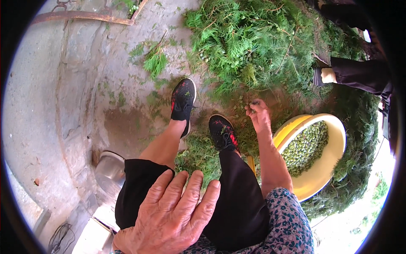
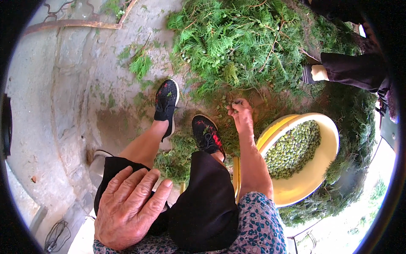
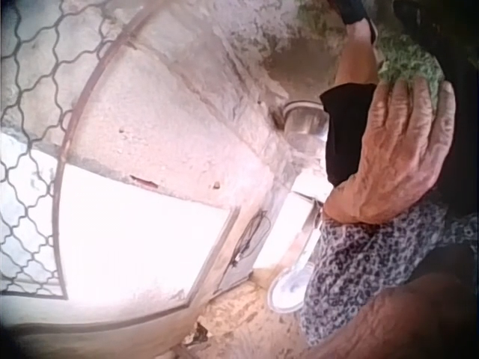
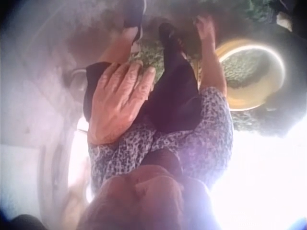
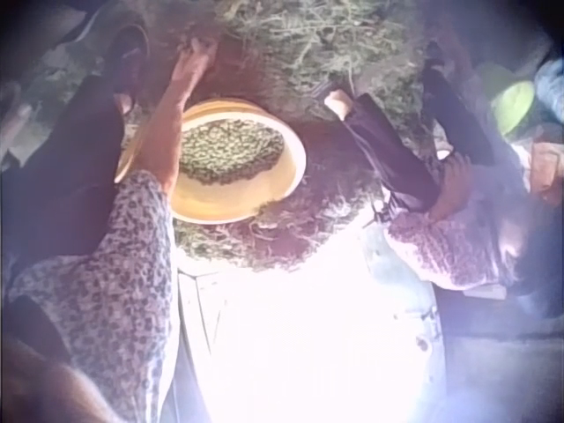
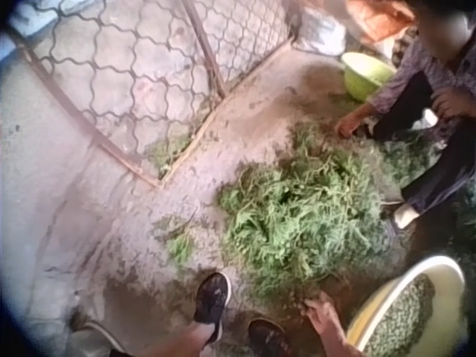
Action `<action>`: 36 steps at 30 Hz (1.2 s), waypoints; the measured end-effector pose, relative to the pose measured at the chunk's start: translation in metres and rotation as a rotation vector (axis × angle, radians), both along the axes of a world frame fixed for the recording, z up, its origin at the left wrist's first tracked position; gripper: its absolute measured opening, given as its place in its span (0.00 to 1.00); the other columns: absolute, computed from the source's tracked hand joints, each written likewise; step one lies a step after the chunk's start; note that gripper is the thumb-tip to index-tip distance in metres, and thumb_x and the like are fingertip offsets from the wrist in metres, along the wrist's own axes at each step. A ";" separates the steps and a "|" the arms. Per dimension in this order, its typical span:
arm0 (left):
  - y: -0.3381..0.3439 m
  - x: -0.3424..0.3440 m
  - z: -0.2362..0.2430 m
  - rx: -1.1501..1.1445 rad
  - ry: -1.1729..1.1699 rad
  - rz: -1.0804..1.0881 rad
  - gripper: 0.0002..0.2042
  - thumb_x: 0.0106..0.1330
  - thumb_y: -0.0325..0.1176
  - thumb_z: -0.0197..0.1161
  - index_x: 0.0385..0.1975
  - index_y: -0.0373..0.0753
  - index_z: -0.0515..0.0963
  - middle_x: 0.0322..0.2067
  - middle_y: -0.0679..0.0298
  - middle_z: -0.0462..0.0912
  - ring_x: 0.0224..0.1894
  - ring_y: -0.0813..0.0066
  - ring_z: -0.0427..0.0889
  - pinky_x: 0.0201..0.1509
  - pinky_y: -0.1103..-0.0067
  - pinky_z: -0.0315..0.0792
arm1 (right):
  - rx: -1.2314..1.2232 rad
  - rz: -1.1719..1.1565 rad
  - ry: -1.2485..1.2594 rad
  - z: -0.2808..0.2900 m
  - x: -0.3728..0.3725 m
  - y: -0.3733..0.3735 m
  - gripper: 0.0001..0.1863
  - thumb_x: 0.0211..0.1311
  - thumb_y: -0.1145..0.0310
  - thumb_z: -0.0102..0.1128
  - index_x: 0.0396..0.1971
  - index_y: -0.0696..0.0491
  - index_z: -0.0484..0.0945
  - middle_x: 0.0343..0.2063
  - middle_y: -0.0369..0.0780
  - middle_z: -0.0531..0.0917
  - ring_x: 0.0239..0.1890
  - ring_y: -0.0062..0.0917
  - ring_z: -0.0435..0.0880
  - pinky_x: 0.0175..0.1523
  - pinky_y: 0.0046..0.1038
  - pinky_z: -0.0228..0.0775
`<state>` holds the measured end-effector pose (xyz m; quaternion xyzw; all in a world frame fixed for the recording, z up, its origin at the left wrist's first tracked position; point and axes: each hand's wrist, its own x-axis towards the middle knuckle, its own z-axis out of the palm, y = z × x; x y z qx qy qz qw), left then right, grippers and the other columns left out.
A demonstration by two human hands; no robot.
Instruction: The person picks green berries from cedar branches by hand, dropping them into a yellow bowl. They then gather loose berries from the ground and place them into the bowl before continuing to pick from the branches.
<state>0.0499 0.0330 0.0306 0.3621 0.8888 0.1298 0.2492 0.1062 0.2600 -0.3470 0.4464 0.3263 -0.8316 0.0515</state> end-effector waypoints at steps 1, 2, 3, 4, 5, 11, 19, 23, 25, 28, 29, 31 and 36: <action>0.001 0.000 0.000 -0.002 -0.004 0.003 0.20 0.55 0.30 0.60 0.50 0.38 0.71 0.45 0.54 0.72 0.45 0.59 0.74 0.50 0.65 0.69 | 0.107 0.084 0.006 -0.003 -0.001 0.000 0.08 0.52 0.76 0.58 0.33 0.58 0.74 0.23 0.36 0.76 0.24 0.21 0.76 0.25 0.22 0.68; 0.001 0.000 0.000 -0.001 -0.001 0.007 0.20 0.55 0.31 0.60 0.50 0.39 0.71 0.46 0.55 0.72 0.45 0.60 0.74 0.50 0.65 0.69 | 0.214 0.167 0.012 -0.006 -0.003 -0.001 0.09 0.52 0.75 0.58 0.34 0.57 0.74 0.25 0.36 0.76 0.26 0.20 0.76 0.27 0.22 0.68; 0.002 0.000 0.000 0.000 0.001 0.010 0.21 0.55 0.31 0.60 0.50 0.39 0.71 0.46 0.55 0.72 0.46 0.60 0.74 0.50 0.65 0.69 | 0.212 0.171 0.008 -0.009 -0.006 -0.002 0.09 0.52 0.75 0.58 0.34 0.57 0.74 0.25 0.36 0.76 0.26 0.20 0.76 0.27 0.22 0.68; 0.002 0.001 0.000 -0.005 -0.001 0.012 0.21 0.55 0.31 0.60 0.50 0.39 0.71 0.46 0.55 0.72 0.46 0.60 0.74 0.50 0.65 0.69 | 0.372 0.252 -0.081 -0.012 -0.011 -0.008 0.08 0.52 0.74 0.59 0.33 0.58 0.75 0.25 0.35 0.77 0.26 0.19 0.75 0.27 0.20 0.67; 0.002 0.001 0.000 -0.006 -0.004 0.015 0.20 0.55 0.30 0.59 0.50 0.39 0.71 0.47 0.56 0.72 0.46 0.61 0.74 0.51 0.64 0.69 | 0.532 0.333 -0.171 -0.015 -0.015 -0.014 0.07 0.53 0.72 0.60 0.31 0.58 0.76 0.24 0.34 0.77 0.25 0.18 0.74 0.27 0.19 0.66; 0.003 -0.001 0.002 -0.019 -0.038 0.012 0.20 0.55 0.28 0.57 0.50 0.39 0.71 0.48 0.57 0.71 0.46 0.61 0.74 0.51 0.63 0.68 | 1.335 0.578 -0.185 -0.033 -0.030 -0.032 0.13 0.43 0.69 0.66 0.28 0.60 0.76 0.22 0.48 0.77 0.24 0.42 0.71 0.35 0.33 0.68; 0.005 -0.002 0.002 -0.102 -0.067 -0.033 0.22 0.54 0.35 0.61 0.51 0.41 0.71 0.43 0.55 0.75 0.42 0.61 0.77 0.50 0.63 0.69 | 0.469 0.203 -0.085 -0.013 -0.008 -0.011 0.08 0.53 0.76 0.58 0.34 0.59 0.73 0.20 0.36 0.76 0.17 0.17 0.72 0.18 0.19 0.59; 0.002 0.002 0.002 -0.032 -0.037 -0.006 0.20 0.55 0.27 0.55 0.51 0.39 0.70 0.48 0.56 0.70 0.46 0.61 0.73 0.52 0.64 0.68 | 0.258 0.110 -0.084 -0.009 0.006 -0.002 0.09 0.54 0.75 0.58 0.35 0.59 0.73 0.24 0.37 0.77 0.19 0.19 0.75 0.19 0.19 0.62; 0.004 0.000 0.001 -0.048 -0.038 -0.012 0.21 0.56 0.28 0.55 0.53 0.40 0.69 0.49 0.56 0.70 0.47 0.61 0.73 0.53 0.64 0.67 | 0.462 0.282 -0.105 -0.013 0.008 -0.008 0.09 0.55 0.73 0.58 0.35 0.59 0.73 0.26 0.36 0.77 0.21 0.18 0.77 0.20 0.17 0.62; 0.008 -0.002 0.001 -0.103 -0.075 -0.034 0.22 0.55 0.34 0.60 0.51 0.41 0.71 0.43 0.55 0.75 0.43 0.61 0.77 0.50 0.63 0.69 | 0.935 0.474 -0.017 -0.021 -0.003 -0.021 0.10 0.51 0.77 0.58 0.35 0.58 0.74 0.29 0.45 0.78 0.29 0.31 0.78 0.30 0.28 0.68; 0.008 -0.002 0.002 -0.099 -0.073 -0.031 0.21 0.55 0.33 0.60 0.51 0.41 0.71 0.43 0.55 0.75 0.43 0.61 0.77 0.50 0.63 0.68 | 1.365 0.613 0.100 -0.023 -0.006 -0.026 0.12 0.49 0.78 0.60 0.36 0.58 0.74 0.31 0.48 0.78 0.32 0.36 0.78 0.34 0.31 0.69; 0.008 -0.002 0.001 -0.096 -0.073 -0.026 0.21 0.55 0.33 0.60 0.51 0.41 0.71 0.44 0.55 0.75 0.43 0.61 0.77 0.50 0.63 0.68 | 1.224 0.650 -0.072 -0.027 -0.010 -0.030 0.14 0.46 0.77 0.61 0.36 0.58 0.74 0.36 0.51 0.77 0.37 0.42 0.76 0.43 0.34 0.67; 0.007 -0.002 0.001 -0.072 -0.061 -0.009 0.21 0.55 0.33 0.61 0.51 0.41 0.71 0.43 0.55 0.76 0.43 0.61 0.77 0.50 0.63 0.69 | 0.931 0.577 -0.122 -0.049 -0.002 -0.014 0.14 0.48 0.76 0.60 0.37 0.58 0.74 0.31 0.41 0.79 0.31 0.25 0.78 0.35 0.25 0.70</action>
